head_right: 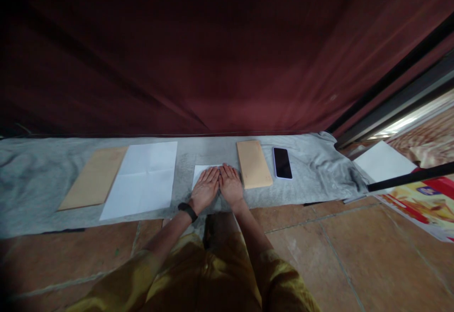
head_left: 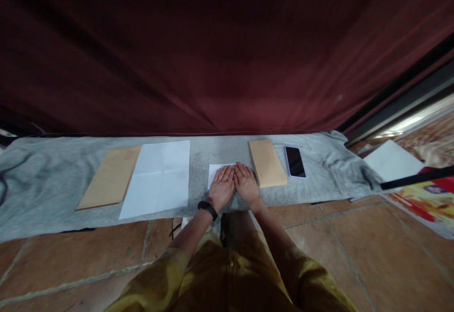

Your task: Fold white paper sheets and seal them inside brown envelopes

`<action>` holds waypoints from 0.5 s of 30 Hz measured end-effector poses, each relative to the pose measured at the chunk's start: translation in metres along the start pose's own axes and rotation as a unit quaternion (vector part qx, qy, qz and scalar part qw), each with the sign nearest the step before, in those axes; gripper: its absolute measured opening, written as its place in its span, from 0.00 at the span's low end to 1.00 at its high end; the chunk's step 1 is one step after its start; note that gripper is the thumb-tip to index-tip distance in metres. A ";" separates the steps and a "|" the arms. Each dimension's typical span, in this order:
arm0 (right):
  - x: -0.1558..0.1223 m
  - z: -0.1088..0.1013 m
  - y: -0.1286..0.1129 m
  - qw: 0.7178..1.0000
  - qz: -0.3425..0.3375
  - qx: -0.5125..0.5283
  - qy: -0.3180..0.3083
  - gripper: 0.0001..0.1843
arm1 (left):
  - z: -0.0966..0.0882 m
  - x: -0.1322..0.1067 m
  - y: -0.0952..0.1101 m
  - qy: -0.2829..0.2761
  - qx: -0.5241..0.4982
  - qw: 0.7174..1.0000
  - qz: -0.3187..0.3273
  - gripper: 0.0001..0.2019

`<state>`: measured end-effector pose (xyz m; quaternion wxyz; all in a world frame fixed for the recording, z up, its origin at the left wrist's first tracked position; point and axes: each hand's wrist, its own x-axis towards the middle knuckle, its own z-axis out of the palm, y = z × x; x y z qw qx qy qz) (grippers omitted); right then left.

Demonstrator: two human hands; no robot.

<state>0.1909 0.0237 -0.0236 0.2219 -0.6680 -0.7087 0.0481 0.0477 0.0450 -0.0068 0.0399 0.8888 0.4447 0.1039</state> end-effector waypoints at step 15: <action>0.000 0.002 0.000 1.000 0.010 0.016 0.004 0.25 | 0.005 -0.010 -0.026 0.009 0.013 0.997 -0.075 0.29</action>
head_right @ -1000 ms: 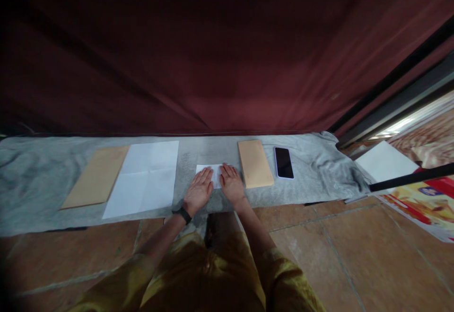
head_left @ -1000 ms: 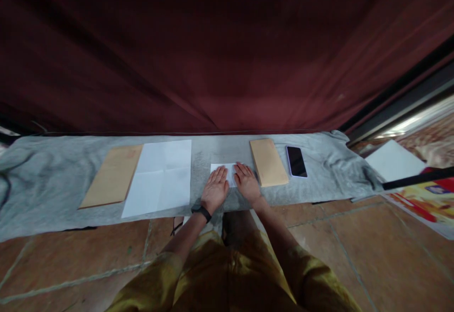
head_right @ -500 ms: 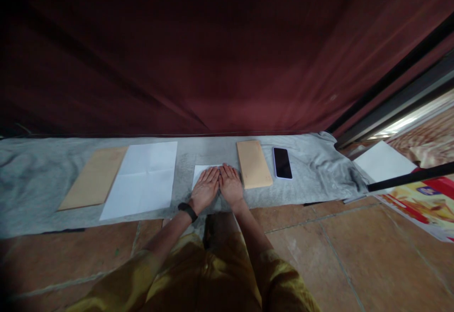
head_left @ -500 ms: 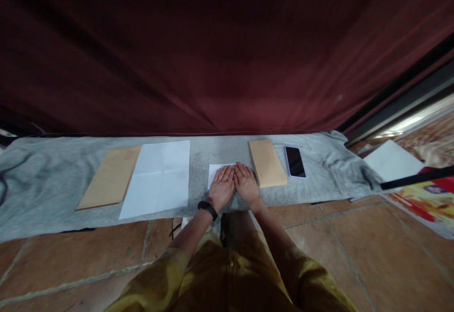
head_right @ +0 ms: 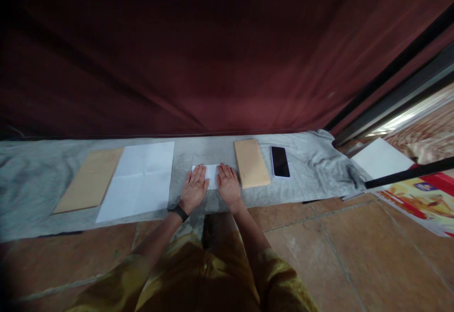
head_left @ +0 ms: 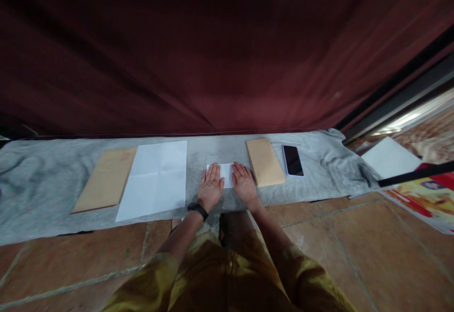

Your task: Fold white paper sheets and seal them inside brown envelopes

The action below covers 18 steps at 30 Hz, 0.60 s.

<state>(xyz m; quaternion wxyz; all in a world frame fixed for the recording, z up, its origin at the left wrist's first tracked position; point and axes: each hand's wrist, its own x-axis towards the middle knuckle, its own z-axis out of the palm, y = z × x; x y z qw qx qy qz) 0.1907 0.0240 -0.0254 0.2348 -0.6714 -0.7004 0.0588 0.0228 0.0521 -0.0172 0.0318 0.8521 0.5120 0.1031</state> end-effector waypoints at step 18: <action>0.000 -0.002 -0.001 1.000 0.003 0.000 -0.001 0.25 | -0.013 -0.032 -0.014 0.055 -0.019 0.998 -0.007 0.29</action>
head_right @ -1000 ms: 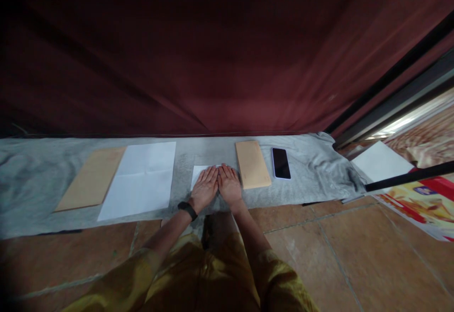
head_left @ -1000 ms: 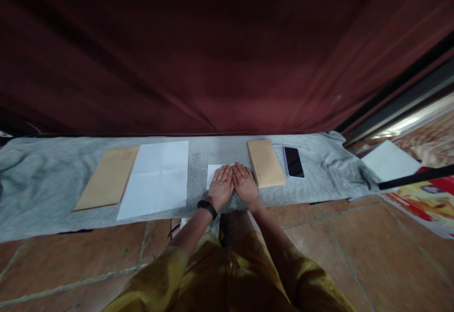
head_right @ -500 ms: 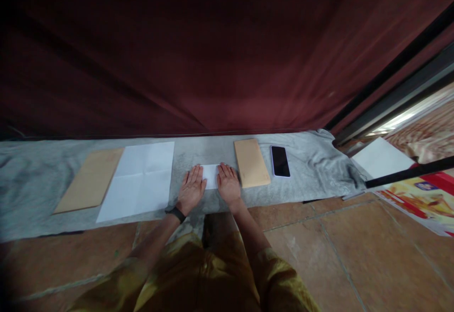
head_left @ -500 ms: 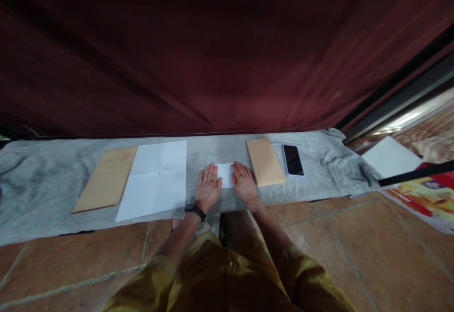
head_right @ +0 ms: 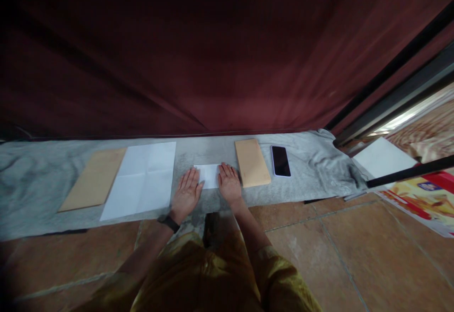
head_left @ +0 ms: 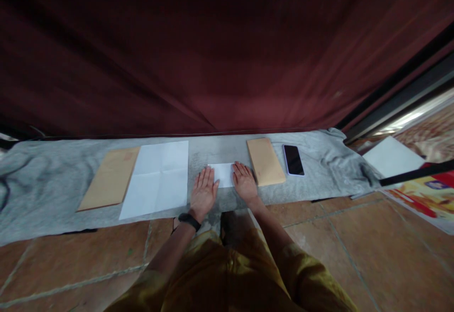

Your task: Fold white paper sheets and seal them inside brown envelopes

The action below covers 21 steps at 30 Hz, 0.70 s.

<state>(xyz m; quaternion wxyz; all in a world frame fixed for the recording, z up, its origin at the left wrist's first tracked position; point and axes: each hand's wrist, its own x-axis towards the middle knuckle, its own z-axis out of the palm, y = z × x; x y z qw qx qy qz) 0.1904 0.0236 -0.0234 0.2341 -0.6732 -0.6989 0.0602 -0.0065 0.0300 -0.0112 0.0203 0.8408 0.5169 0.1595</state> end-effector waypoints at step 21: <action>-0.001 0.004 0.003 1.000 -0.009 -0.006 0.007 0.25 | -0.009 -0.046 0.005 -0.043 0.032 0.998 0.033 0.32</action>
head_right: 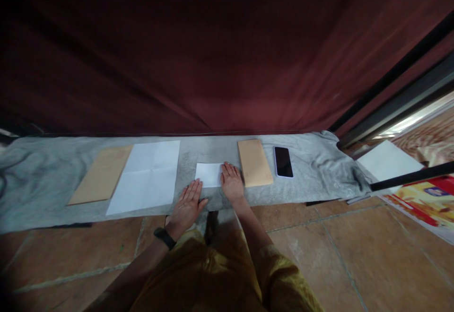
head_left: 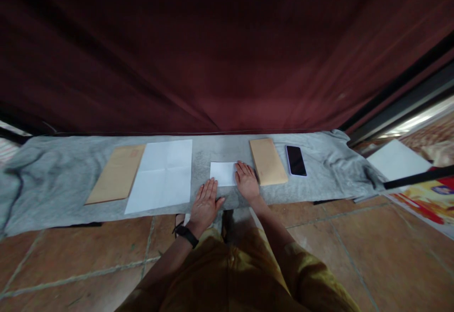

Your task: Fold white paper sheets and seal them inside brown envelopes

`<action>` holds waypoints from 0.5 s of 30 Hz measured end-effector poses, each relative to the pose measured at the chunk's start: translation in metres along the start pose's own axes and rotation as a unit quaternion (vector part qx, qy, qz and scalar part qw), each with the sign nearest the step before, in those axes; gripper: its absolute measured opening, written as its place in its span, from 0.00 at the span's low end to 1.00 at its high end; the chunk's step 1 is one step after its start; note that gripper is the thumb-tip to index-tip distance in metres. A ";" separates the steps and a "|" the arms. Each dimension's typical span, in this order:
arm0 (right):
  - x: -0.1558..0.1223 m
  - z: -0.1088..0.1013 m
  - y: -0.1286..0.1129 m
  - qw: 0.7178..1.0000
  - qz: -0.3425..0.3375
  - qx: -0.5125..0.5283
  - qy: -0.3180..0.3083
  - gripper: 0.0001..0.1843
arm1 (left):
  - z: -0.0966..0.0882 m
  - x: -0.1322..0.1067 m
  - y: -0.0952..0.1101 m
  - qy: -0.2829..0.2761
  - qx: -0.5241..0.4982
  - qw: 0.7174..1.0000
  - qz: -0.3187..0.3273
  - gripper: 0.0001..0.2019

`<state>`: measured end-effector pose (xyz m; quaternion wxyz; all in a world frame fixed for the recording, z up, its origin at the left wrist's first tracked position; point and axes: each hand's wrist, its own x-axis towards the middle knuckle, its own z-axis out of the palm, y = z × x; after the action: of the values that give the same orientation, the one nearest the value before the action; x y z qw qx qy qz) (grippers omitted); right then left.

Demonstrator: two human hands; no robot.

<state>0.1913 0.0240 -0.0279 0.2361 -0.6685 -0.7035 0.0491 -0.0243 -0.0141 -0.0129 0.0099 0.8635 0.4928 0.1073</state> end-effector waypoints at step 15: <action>0.000 -0.003 -0.001 1.000 -0.005 0.003 0.001 0.25 | 0.002 0.036 0.034 -0.011 -0.042 0.997 0.066 0.26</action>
<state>0.1917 0.0232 -0.0247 0.2395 -0.6642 -0.7064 0.0494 0.0230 -0.0003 -0.0044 0.0447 0.8940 0.4297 0.1188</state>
